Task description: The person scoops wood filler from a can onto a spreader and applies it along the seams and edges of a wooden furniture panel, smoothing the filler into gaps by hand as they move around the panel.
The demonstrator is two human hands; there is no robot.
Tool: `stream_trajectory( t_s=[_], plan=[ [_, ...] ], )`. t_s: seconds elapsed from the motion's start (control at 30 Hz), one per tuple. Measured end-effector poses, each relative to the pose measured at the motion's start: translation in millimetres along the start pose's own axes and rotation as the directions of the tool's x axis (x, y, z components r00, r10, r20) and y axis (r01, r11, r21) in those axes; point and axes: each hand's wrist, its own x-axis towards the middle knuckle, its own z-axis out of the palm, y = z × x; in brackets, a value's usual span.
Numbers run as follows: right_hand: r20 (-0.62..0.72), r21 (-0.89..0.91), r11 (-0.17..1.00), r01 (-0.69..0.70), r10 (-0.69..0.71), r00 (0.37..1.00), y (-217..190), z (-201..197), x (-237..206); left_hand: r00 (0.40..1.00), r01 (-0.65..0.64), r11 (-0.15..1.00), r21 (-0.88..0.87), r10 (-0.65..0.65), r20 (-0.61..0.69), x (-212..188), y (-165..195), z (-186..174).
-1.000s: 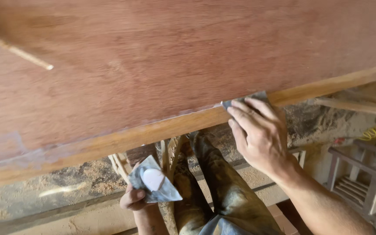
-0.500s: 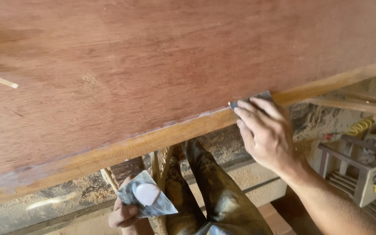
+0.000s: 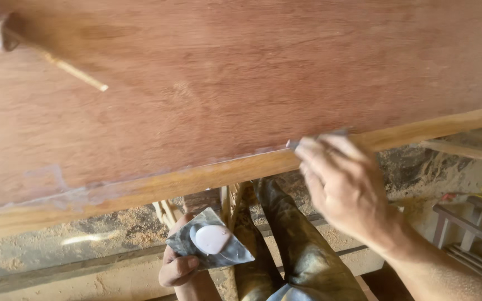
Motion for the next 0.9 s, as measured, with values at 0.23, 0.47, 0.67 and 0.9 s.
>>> stream_trajectory(
  t_s=[0.23,0.47,0.67,0.9],
  plan=[
    [0.063,0.017,1.0,0.019,-0.02,0.998,-55.3,18.6,13.7,0.976,-0.163,0.972,-0.171,0.184,0.116,-16.6,16.5,-7.4],
    [0.134,-0.058,0.998,0.032,-0.024,0.991,-81.8,23.7,14.9,0.959,-0.196,0.98,-0.042,0.183,-0.218,-24.8,35.4,0.8],
    [0.099,-0.054,0.998,-0.019,0.024,0.995,-39.7,-13.7,-10.4,0.828,-0.192,0.975,0.107,0.22,-0.516,-28.6,42.1,33.8],
    [-0.048,-0.061,0.992,-0.112,0.109,0.993,47.2,-39.1,-30.0,0.71,0.018,0.992,0.124,0.075,-0.701,-14.3,18.7,69.8]
  ],
)
